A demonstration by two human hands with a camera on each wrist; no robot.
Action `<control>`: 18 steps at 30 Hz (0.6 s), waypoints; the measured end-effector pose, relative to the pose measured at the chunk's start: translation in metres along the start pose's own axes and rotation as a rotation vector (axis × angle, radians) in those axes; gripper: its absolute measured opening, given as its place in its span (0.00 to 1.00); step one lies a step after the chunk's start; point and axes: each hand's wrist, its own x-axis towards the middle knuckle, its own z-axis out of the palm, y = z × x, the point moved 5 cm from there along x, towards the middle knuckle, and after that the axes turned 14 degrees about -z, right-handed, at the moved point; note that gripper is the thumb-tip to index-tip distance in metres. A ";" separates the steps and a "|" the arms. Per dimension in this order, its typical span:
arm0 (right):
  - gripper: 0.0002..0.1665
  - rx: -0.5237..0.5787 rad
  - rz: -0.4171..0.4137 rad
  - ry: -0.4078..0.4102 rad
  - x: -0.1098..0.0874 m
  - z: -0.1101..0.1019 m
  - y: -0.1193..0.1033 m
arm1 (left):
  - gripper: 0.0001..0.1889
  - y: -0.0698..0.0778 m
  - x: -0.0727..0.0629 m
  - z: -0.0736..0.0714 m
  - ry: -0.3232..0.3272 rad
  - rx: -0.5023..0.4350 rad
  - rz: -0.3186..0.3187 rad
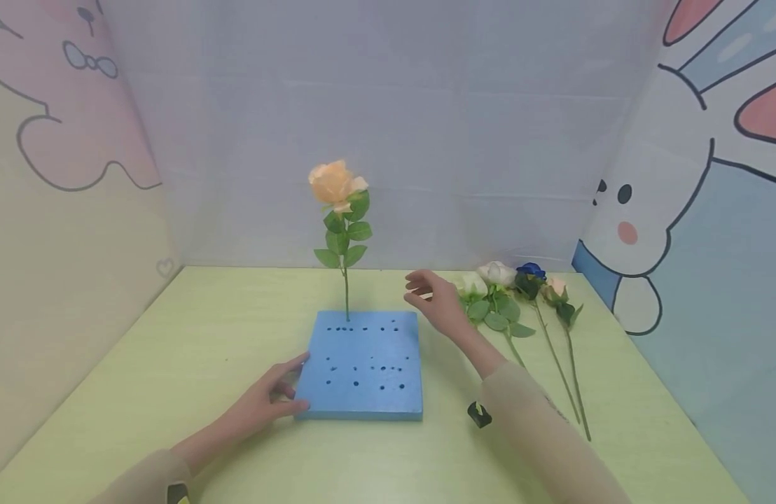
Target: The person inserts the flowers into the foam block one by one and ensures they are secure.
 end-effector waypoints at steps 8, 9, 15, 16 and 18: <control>0.22 0.002 0.038 0.018 -0.021 -0.016 0.008 | 0.44 0.001 0.001 0.001 0.001 0.006 -0.003; 0.23 -0.003 0.039 0.022 -0.023 -0.018 0.009 | 0.44 0.002 0.000 0.001 0.001 0.008 -0.003; 0.25 -0.051 0.051 0.041 -0.038 -0.033 0.015 | 0.44 0.001 0.001 0.001 0.001 0.014 0.000; 0.26 -0.060 0.060 0.040 -0.040 -0.035 0.016 | 0.44 0.001 0.001 0.000 0.001 0.012 0.000; 0.28 -0.072 0.083 0.030 -0.044 -0.040 0.019 | 0.44 0.000 0.001 0.000 0.003 0.006 0.000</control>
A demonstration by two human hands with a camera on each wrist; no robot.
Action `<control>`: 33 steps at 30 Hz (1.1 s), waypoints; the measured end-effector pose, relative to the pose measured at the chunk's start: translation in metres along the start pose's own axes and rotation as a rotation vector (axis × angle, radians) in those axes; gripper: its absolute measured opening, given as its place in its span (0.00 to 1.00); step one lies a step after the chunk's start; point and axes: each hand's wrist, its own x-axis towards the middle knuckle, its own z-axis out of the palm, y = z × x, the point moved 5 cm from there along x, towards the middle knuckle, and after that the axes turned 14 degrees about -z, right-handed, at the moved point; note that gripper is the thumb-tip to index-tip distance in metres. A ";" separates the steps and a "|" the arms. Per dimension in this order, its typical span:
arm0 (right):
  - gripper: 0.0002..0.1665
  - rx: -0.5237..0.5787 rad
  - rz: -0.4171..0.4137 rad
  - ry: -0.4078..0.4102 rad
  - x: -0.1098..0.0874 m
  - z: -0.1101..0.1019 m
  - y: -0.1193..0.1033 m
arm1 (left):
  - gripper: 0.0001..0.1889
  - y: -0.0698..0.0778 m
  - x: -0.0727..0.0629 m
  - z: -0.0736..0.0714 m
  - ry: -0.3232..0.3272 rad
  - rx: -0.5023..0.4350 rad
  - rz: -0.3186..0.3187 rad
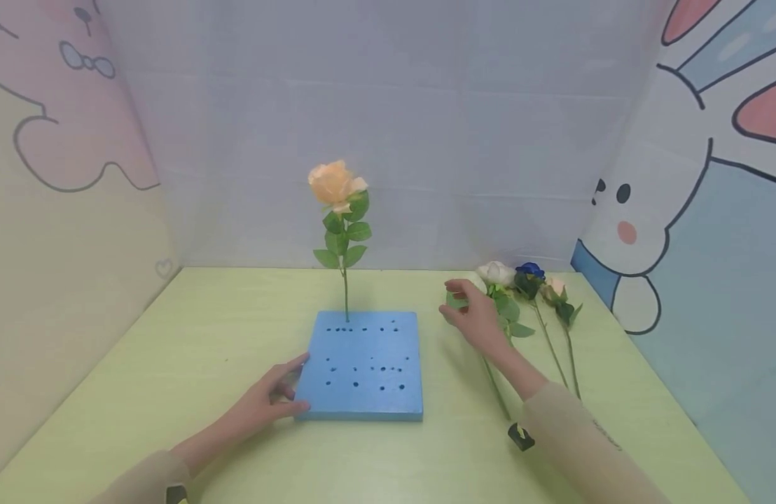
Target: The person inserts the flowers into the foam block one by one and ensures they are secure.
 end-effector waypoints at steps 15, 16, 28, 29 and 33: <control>0.33 -0.070 0.034 -0.091 -0.031 -0.022 0.015 | 0.44 0.002 -0.002 0.000 -0.001 -0.023 -0.010; 0.34 -0.068 0.041 -0.100 -0.033 -0.022 0.016 | 0.44 0.002 -0.002 0.000 0.001 -0.020 -0.012; 0.37 -0.116 0.076 -0.163 -0.048 -0.030 0.020 | 0.44 0.001 -0.001 0.001 -0.002 -0.026 -0.009; 0.38 -0.114 0.077 -0.164 -0.049 -0.030 0.021 | 0.44 0.001 -0.001 0.001 -0.004 -0.027 -0.010; 0.38 -0.103 0.076 -0.169 -0.053 -0.031 0.022 | 0.44 0.000 -0.001 0.001 -0.008 -0.028 -0.012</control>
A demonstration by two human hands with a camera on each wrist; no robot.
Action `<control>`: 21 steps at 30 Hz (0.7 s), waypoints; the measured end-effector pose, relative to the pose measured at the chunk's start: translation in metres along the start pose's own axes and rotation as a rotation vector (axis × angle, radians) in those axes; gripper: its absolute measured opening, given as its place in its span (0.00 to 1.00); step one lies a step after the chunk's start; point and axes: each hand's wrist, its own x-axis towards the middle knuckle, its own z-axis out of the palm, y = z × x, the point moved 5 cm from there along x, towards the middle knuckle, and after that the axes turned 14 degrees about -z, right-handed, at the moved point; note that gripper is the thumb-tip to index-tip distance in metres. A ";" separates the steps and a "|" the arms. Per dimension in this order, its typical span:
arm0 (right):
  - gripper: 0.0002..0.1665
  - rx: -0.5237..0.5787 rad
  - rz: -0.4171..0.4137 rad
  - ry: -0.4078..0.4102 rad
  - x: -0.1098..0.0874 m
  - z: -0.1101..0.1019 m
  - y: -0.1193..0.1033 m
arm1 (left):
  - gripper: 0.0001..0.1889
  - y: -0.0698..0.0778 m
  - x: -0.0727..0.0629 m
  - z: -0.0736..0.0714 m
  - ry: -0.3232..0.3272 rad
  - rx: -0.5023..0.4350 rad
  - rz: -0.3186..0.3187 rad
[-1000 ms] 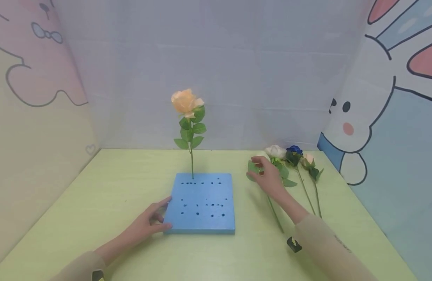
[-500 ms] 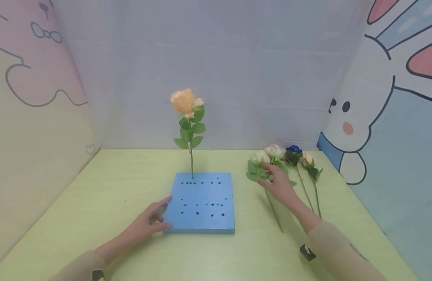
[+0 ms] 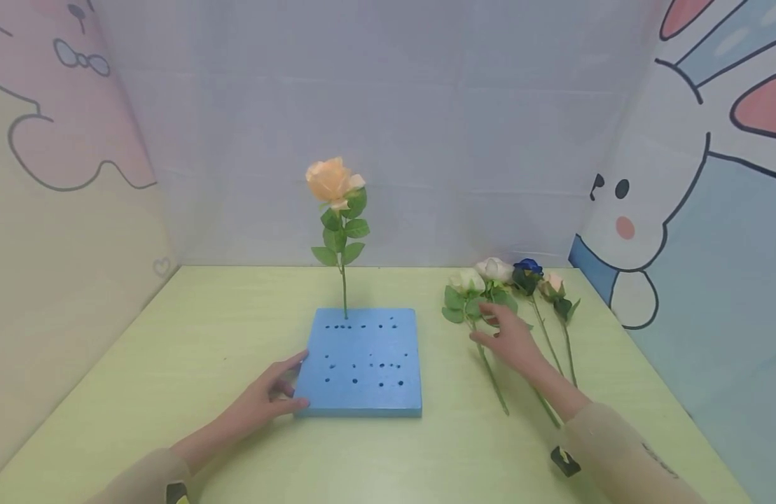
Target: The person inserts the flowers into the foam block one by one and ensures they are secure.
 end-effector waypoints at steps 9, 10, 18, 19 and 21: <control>0.39 0.004 -0.001 -0.048 -0.006 0.002 0.001 | 0.44 -0.002 0.000 -0.001 0.004 0.007 0.011; 0.39 0.001 -0.002 -0.057 -0.006 0.003 0.001 | 0.44 -0.002 0.000 -0.001 0.004 0.008 0.011; 0.38 0.003 -0.032 -0.097 -0.007 0.007 0.005 | 0.44 -0.002 0.000 0.000 -0.004 0.005 0.009; 0.38 0.016 -0.030 -0.104 -0.007 0.007 0.004 | 0.44 -0.002 0.000 0.000 -0.004 0.006 0.009; 0.39 0.031 -0.021 -0.122 -0.008 0.009 0.004 | 0.44 -0.002 0.000 0.000 -0.003 0.007 0.010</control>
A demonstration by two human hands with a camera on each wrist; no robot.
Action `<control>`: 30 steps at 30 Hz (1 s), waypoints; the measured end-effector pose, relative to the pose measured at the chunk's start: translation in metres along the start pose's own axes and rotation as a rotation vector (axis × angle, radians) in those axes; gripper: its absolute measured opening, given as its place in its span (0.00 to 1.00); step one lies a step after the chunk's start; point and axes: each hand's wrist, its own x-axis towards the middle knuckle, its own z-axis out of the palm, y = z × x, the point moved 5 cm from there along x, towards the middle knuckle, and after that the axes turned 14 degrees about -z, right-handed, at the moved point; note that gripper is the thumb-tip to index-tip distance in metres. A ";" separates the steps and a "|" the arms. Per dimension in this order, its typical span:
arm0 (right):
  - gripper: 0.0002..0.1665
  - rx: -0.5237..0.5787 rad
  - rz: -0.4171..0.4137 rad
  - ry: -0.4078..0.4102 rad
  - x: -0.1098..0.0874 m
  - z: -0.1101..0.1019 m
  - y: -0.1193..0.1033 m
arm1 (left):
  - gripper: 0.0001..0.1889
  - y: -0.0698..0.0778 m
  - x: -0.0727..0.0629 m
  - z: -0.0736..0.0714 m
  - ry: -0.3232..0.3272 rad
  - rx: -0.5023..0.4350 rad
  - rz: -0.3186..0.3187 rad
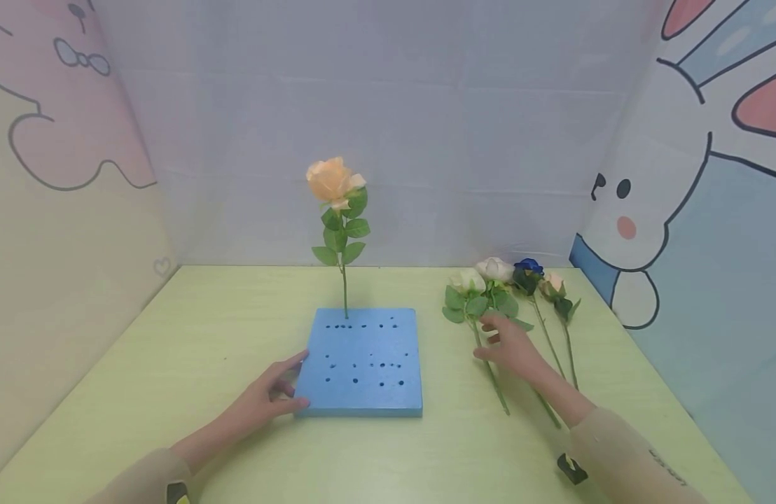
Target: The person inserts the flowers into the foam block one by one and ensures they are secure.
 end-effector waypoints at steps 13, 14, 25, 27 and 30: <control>0.37 -0.020 0.061 -0.073 -0.005 0.005 0.003 | 0.44 0.000 0.000 -0.001 -0.003 0.006 0.017; 0.37 -0.021 0.072 -0.077 -0.005 0.005 0.003 | 0.44 0.000 0.000 -0.001 -0.003 0.006 0.017; 0.38 -0.007 0.142 -0.098 -0.007 0.008 0.010 | 0.44 0.000 0.001 -0.001 0.004 0.005 0.010; 0.38 0.001 0.142 -0.105 -0.007 0.008 0.010 | 0.44 0.000 0.001 0.000 0.008 0.008 0.001; 0.38 0.036 0.151 -0.114 -0.007 0.009 0.010 | 0.44 0.000 0.001 0.000 0.014 0.009 0.002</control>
